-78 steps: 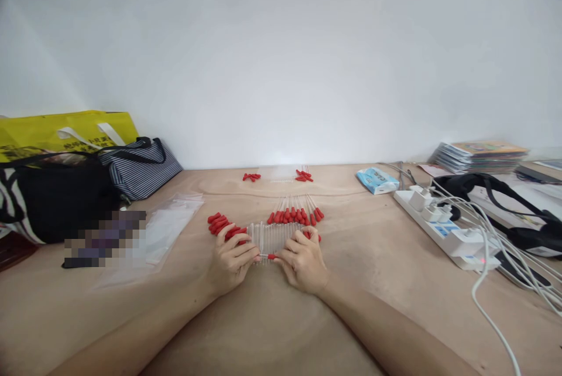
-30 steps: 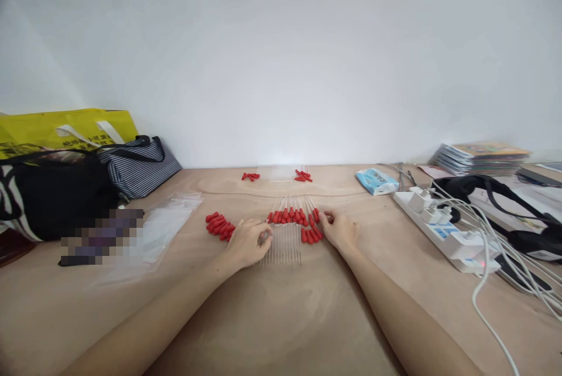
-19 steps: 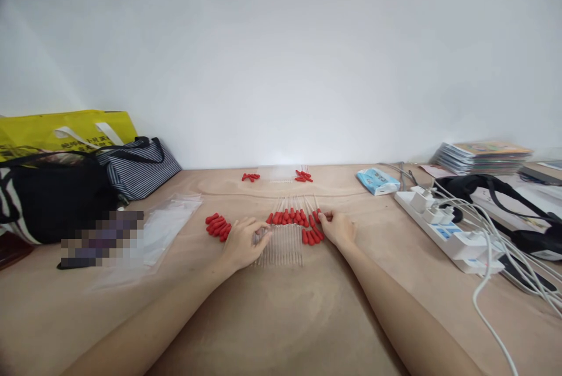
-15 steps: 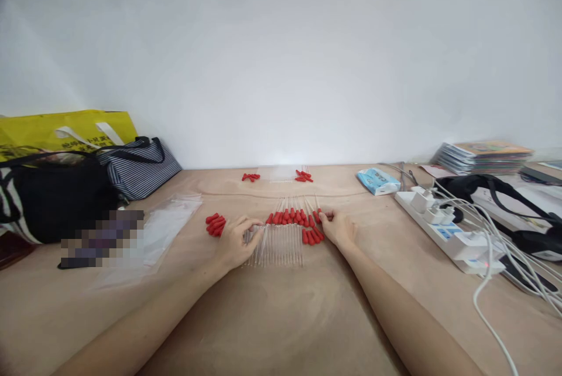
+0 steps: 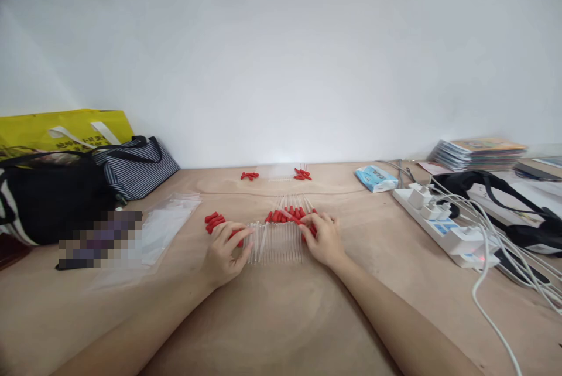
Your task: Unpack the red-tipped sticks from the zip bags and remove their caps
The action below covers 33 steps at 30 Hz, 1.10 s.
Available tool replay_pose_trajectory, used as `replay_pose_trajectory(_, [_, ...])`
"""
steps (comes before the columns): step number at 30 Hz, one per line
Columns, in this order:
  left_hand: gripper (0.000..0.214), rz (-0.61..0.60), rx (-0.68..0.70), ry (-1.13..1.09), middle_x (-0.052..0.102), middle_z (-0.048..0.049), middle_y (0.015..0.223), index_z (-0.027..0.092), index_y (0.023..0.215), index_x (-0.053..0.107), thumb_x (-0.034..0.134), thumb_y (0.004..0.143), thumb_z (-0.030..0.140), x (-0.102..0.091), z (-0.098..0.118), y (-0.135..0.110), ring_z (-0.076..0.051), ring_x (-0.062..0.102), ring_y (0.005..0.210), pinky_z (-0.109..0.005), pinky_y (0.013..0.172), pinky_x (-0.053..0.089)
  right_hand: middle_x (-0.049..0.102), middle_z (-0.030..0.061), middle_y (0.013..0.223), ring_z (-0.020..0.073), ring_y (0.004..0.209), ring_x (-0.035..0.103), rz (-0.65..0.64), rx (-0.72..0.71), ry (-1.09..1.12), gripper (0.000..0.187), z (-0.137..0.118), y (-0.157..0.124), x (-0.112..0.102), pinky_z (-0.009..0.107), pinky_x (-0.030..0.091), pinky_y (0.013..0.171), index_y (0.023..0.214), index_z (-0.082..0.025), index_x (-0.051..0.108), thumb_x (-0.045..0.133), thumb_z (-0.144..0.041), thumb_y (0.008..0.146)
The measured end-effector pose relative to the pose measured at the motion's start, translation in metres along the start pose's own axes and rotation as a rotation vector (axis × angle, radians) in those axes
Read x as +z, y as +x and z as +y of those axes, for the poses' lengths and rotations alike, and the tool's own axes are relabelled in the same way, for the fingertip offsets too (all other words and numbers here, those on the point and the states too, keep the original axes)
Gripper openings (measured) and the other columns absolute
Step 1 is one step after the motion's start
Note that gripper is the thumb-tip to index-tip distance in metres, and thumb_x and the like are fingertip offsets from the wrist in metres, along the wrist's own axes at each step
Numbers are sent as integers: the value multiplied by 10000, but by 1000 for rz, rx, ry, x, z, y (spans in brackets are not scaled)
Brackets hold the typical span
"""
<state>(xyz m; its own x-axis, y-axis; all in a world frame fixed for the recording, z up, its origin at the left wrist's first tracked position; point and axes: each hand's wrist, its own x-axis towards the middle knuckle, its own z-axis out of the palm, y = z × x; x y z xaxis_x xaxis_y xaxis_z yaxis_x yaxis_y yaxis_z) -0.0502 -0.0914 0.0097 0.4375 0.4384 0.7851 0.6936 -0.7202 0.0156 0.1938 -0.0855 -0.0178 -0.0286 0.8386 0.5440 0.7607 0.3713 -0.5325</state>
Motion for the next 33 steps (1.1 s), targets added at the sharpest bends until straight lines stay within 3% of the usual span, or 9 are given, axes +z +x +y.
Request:
replay_pose_trajectory(4, [262,-21,43,69,600,-95,994,174,1033,590,489,809,265,2,-2,-1,-222,500,937,-378,832,368,633,6,758,167,778,533,-57,-209,-34,121,-19,-8,2,362,262,797,826,-220,596,490,-271,800])
replay_pose_trajectory(8, [188,-51,99,41,652,-36,919,224,962,620,494,828,261,6,-2,-4,-202,533,918,-427,909,299,619,-11,712,152,758,515,-62,-320,-26,106,-31,-12,4,355,257,799,832,-225,599,499,-238,801])
replay_pose_trajectory(15, [168,-73,124,18,677,30,752,226,838,633,465,849,225,16,3,-8,-156,577,814,-466,1008,192,645,-3,751,153,767,503,0,-365,-20,119,-40,-16,9,351,255,796,842,-222,610,513,-283,805])
replay_pose_trajectory(20, [185,-67,146,5,688,28,784,220,820,638,455,848,210,15,6,-8,-158,588,858,-456,1033,188,637,-12,678,147,720,471,73,-446,-69,131,-40,-17,18,356,235,787,784,-242,637,546,-334,801])
replay_pose_trajectory(28, [172,-20,171,29,696,53,795,229,741,631,485,820,183,7,9,-9,-168,600,843,-498,1030,168,569,-11,557,132,651,415,47,-513,-80,198,-37,-21,18,349,236,774,707,-212,634,522,-331,820])
replay_pose_trajectory(33, [186,-60,161,47,694,44,793,241,750,626,466,829,189,5,10,-8,-171,594,829,-516,1004,183,555,-6,552,136,647,415,-20,-498,-77,264,-40,-21,13,360,243,779,633,-194,596,497,-340,830])
